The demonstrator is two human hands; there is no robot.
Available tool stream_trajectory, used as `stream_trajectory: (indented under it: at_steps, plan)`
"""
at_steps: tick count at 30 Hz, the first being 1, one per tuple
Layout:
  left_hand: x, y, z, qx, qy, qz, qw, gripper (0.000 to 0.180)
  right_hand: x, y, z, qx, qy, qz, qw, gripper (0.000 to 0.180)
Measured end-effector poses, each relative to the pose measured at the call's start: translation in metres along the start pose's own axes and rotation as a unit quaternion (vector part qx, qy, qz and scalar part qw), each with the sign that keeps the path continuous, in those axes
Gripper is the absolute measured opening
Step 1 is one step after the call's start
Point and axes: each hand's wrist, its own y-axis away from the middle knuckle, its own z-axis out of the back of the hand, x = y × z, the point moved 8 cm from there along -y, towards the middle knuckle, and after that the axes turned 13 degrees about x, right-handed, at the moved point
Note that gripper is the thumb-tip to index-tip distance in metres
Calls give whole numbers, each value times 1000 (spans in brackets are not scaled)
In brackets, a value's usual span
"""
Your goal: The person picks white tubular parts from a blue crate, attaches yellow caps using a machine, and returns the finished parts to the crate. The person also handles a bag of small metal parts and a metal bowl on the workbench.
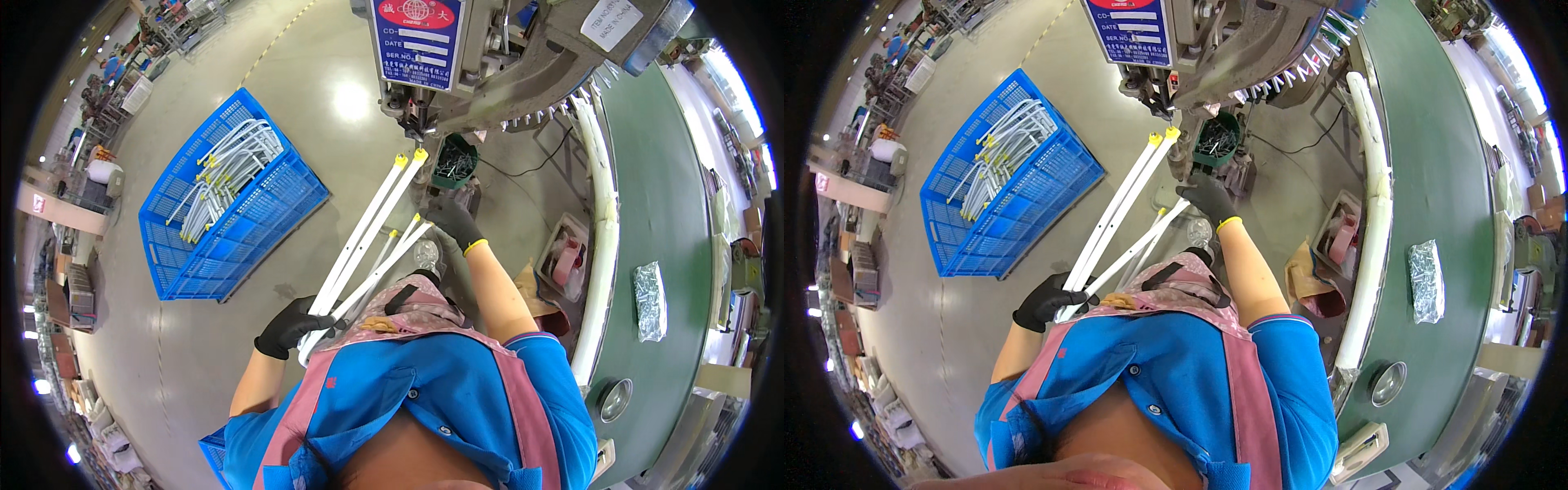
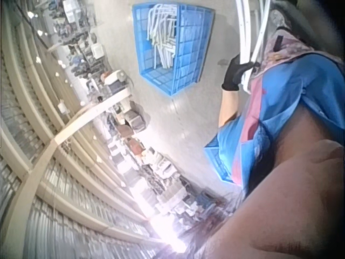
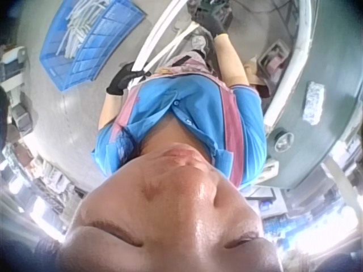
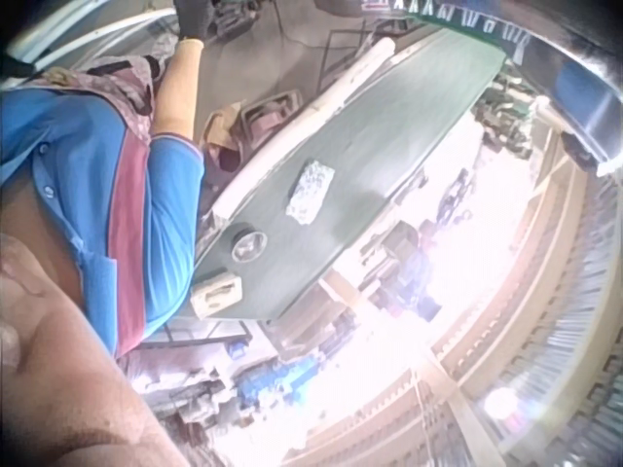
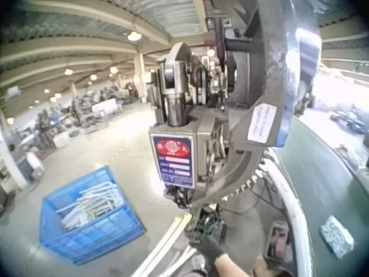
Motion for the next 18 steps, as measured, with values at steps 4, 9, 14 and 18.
stream_trajectory:
  at_steps: [4, 9, 14, 18]
  plan:
    - [0, 3, 0, -4, -4, -3, 1000, 47, -3, 6, -13, 31, -84, 6, 996, 37]
    - [-14, 9, 4, -4, -11, -36, 999, 49, 12, 12, -3, -9, -38, -18, 999, 34]
    - [-9, 18, 19, -38, -6, -41, 998, 47, 62, 10, 21, -184, 16, 72, 980, 30]
    - [14, 25, 28, -75, -8, -48, 996, 50, 100, 6, 26, -130, -90, 87, 984, 22]
